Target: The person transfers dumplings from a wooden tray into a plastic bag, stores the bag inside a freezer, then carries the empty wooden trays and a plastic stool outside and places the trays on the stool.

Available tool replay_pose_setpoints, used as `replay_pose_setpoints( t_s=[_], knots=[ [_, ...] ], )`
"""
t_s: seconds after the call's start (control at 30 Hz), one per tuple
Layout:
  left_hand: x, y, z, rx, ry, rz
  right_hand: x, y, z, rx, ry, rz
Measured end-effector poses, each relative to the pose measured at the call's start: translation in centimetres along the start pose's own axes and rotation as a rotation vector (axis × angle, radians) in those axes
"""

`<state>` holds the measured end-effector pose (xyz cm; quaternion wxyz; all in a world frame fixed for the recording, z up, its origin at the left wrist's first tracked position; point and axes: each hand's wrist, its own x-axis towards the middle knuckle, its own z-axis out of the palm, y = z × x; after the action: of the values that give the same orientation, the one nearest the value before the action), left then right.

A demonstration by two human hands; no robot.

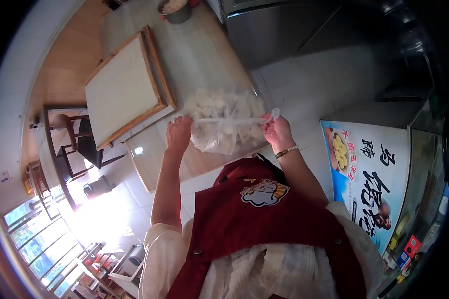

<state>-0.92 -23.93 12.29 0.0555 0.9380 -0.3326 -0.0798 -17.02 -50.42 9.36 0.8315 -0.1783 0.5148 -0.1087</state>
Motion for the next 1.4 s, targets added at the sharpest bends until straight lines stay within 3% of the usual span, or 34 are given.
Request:
replay_pose_setpoints(
  t_s=[0.1, 0.2, 0.27, 0.33, 0.37, 0.4, 0.43, 0.47, 0.5, 0.63, 0.7, 0.73, 0.83, 0.93, 1.17, 1.3, 1.33, 1.4],
  knots=[
    [0.3, 0.1, -1.8, -0.046, -0.079, -0.148, -3.4, -2.5, 3.7, -0.381, -0.181, -0.182],
    [-0.7, 2.7, -6.8, -0.295, -0.003, -0.205, -2.8, -3.7, 4.1, -1.348, -0.332, -0.819],
    [-0.4, 5.6, -10.3, -0.501, -0.102, -0.102, -6.3, -5.1, 8.3, -1.626, -0.503, -0.739],
    [0.1, 7.8, -9.9, -0.565, -0.175, -0.035, -8.0, -3.4, 11.4, -1.707, -0.709, -1.065],
    [0.9, 8.5, -8.2, -0.528, -0.195, -0.020, -8.4, -2.1, 12.4, -1.606, -0.820, -1.443],
    [1.5, 8.6, -6.8, -0.489, -0.216, -0.004, -8.3, -1.0, 12.9, -1.284, -0.913, -1.032],
    [1.8, 8.1, -5.9, -0.652, -0.184, -0.091, -7.6, 0.2, 12.7, -0.950, -0.954, -0.632],
    [2.2, 7.5, -5.2, -0.819, -0.141, -0.178, -6.0, 1.1, 11.8, -0.941, -0.911, -0.862],
    [2.7, 7.0, -5.0, -0.986, -0.099, -0.264, -5.6, 1.4, 11.0, -1.000, -0.842, -0.795],
    [2.7, 7.5, -6.0, -0.927, -0.130, -0.168, -6.1, 3.1, 8.4, -1.317, -0.670, -0.588],
    [2.9, 7.3, -6.6, -0.995, -0.088, -0.217, -4.9, 3.2, 8.6, -1.281, -0.648, -0.457],
    [3.1, 7.0, -6.8, -1.031, -0.065, -0.243, -4.7, 2.9, 8.6, -0.998, -0.674, -0.512],
    [3.2, 2.8, -4.8, -0.707, 0.282, -0.313, -4.5, 1.8, 7.9, -0.489, -0.703, -0.197],
    [2.7, 0.0, -1.9, -0.353, 0.146, -0.377, -3.8, 2.1, 6.9, -0.662, -0.711, -0.310],
    [3.1, -1.6, 2.4, -0.306, 0.206, -0.419, -4.2, 2.1, 5.8, -0.900, -0.593, -0.407],
    [3.7, 0.5, -1.6, -0.270, 0.226, -0.420, -3.0, 2.8, 6.6, -0.971, -0.519, -0.503],
    [3.4, 1.7, -4.3, -0.251, 0.225, -0.414, -3.7, 3.1, 7.2, -1.175, -0.519, -0.624],
    [2.9, 4.4, -9.2, -0.422, 0.239, -0.159, -4.9, 3.5, 9.3, -1.493, -0.518, -0.878]
  ],
)
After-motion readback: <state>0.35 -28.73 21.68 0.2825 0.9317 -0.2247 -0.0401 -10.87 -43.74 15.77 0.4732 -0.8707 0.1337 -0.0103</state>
